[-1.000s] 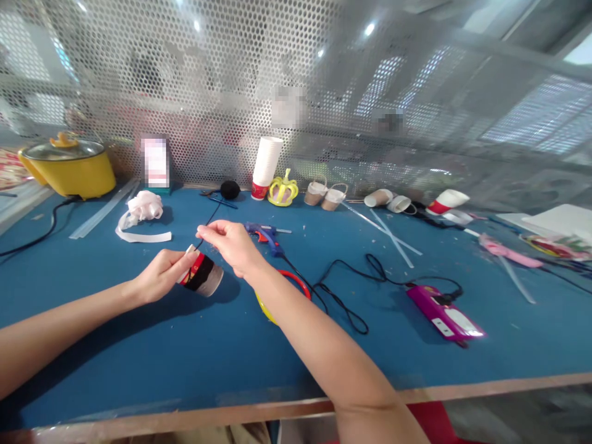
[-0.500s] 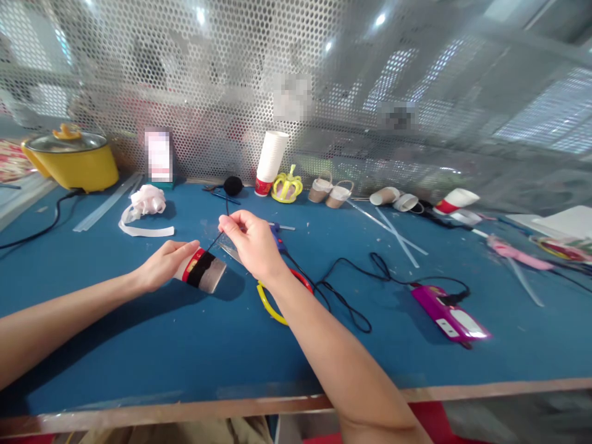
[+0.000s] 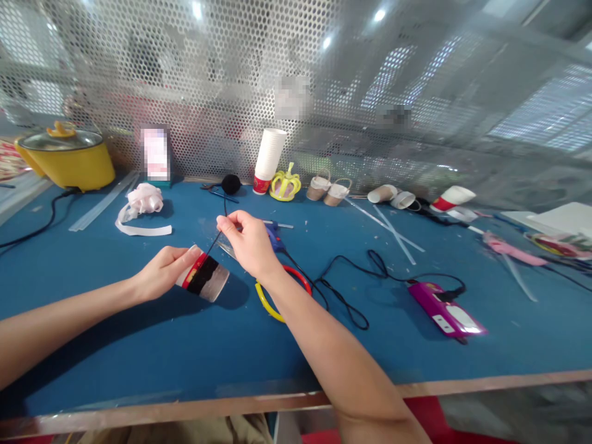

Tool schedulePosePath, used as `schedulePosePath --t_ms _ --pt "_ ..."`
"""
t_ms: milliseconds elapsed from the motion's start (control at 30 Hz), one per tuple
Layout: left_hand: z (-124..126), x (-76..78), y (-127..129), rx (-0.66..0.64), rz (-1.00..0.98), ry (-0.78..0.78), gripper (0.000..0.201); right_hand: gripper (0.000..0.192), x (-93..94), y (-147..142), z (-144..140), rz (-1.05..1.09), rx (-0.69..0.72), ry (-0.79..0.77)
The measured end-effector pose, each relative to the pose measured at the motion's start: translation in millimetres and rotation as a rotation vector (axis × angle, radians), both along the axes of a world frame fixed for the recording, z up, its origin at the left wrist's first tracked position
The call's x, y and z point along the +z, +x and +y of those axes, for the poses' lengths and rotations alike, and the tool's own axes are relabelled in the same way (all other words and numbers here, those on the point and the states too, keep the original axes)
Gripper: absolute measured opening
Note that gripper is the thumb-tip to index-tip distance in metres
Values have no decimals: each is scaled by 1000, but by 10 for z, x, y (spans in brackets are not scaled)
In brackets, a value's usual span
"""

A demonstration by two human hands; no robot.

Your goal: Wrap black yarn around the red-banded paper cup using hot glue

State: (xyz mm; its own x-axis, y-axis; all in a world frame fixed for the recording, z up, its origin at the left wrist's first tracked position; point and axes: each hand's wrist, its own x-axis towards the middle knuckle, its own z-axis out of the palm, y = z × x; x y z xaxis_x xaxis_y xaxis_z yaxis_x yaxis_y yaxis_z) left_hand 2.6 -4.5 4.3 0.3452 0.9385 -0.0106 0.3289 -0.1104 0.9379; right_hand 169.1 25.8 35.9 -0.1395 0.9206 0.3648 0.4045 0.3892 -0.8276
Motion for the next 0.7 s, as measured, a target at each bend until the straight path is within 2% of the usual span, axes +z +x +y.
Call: schedulePosePath --t_ms 467,700 --pt "-55 -9 -28 -96 -48 76 53 23 -25 -10 -15 -39 16 -33" --pt "-79 5 -59 -151 -90 163 53 23 -49 -18 -19 -134 24 -52"
